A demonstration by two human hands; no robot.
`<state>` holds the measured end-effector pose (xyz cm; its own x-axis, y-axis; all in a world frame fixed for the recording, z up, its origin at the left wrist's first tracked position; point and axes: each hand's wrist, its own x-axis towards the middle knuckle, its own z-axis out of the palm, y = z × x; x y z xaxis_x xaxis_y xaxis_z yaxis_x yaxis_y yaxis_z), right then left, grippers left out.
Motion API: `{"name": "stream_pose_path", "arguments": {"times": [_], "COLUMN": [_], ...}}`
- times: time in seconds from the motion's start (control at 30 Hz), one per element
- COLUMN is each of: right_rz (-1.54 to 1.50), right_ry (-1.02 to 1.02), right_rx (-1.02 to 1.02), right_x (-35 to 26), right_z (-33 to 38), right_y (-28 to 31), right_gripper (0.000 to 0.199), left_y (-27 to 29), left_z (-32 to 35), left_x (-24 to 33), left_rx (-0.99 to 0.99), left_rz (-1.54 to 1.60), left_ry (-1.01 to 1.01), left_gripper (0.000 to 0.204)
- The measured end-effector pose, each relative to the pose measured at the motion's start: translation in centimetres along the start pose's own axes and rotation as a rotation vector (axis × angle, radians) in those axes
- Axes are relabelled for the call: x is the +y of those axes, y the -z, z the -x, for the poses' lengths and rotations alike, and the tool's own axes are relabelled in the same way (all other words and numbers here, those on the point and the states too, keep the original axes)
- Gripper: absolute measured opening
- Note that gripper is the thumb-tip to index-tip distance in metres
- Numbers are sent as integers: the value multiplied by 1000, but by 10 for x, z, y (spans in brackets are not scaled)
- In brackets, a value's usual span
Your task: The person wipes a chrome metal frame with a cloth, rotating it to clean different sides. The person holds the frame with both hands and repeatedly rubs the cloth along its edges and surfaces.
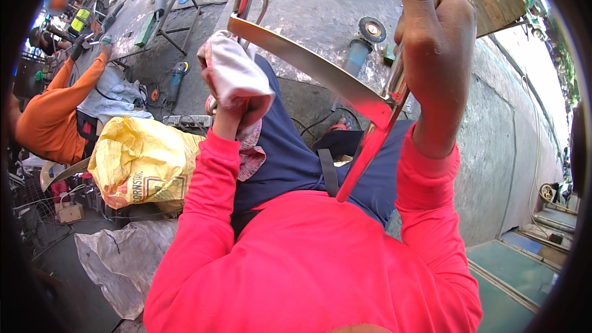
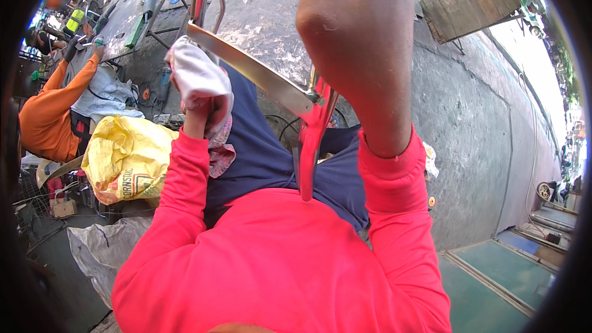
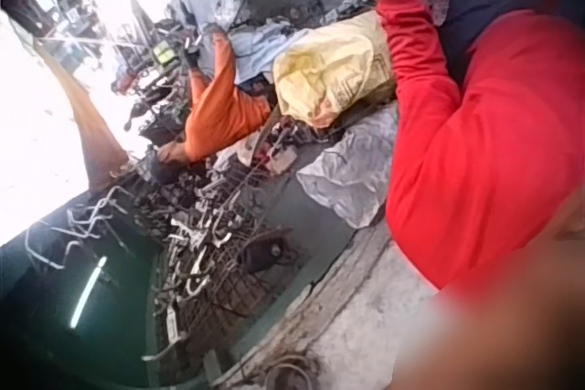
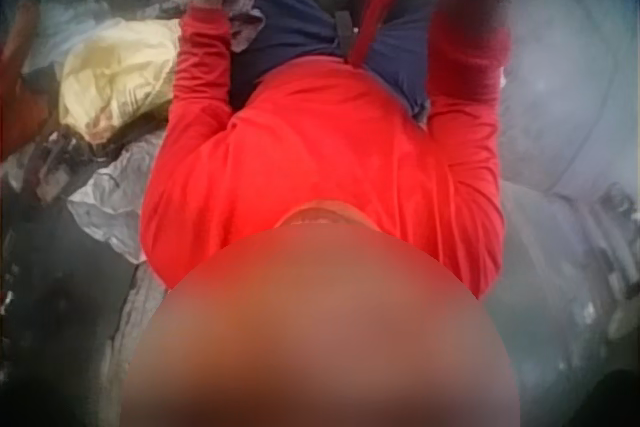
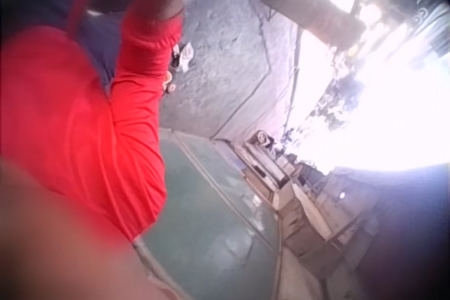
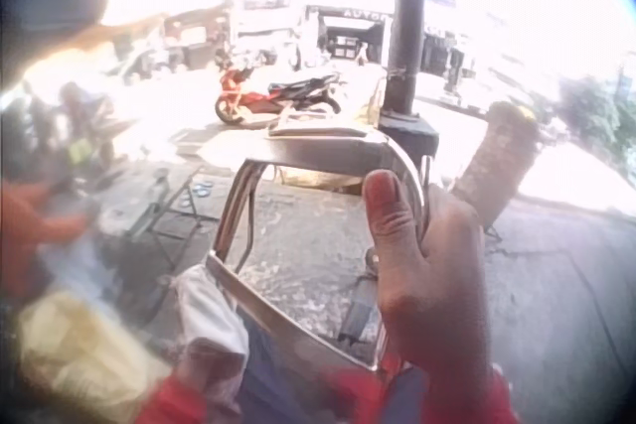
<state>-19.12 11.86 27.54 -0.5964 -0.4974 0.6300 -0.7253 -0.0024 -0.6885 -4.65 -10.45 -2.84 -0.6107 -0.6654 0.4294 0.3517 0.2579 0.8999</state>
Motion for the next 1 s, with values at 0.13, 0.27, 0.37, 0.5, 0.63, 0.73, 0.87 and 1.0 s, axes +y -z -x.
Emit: {"name": "stream_pose_path", "arguments": {"times": [0.13, 0.27, 0.37, 0.5, 0.63, 0.73, 0.87, 1.0], "right_rz": [97, -27, -1, 136, 52, 49, -38, -122], "right_ry": [9, -107, -174, -131, -157, -215, -335, -426], "right_rx": [185, -8, 20, 129, -7, 4, -57, -69], "right_x": [-1, 4, 7, 16, 40, 64, 98, 125], "right_z": [-3, -10, -7, -3, -8, -11, -11, -9], "right_y": [-10, 6, 7, 2, 13, 16, 23, 29], "right_gripper": [41, 41, 42, 45, 49, 55, 66, 62], "left_y": [13, -3, -25, -57, -44, -32, -24, -13], "left_z": [48, 17, -34, -49, -25, -4, 14, 28], "left_x": [-26, 27, 79, 99, 82, 65, 59, 67], "left_rx": [-260, -303, -88, 130, 32, 54, -111, -175], "left_rz": [763, 53, -803, -626, -788, -771, -659, -540], "left_ry": [426, 84, -516, -602, -487, -260, -95, 80], "left_gripper": [35, 46, 64, 48, 36, 36, 39, 39]}}
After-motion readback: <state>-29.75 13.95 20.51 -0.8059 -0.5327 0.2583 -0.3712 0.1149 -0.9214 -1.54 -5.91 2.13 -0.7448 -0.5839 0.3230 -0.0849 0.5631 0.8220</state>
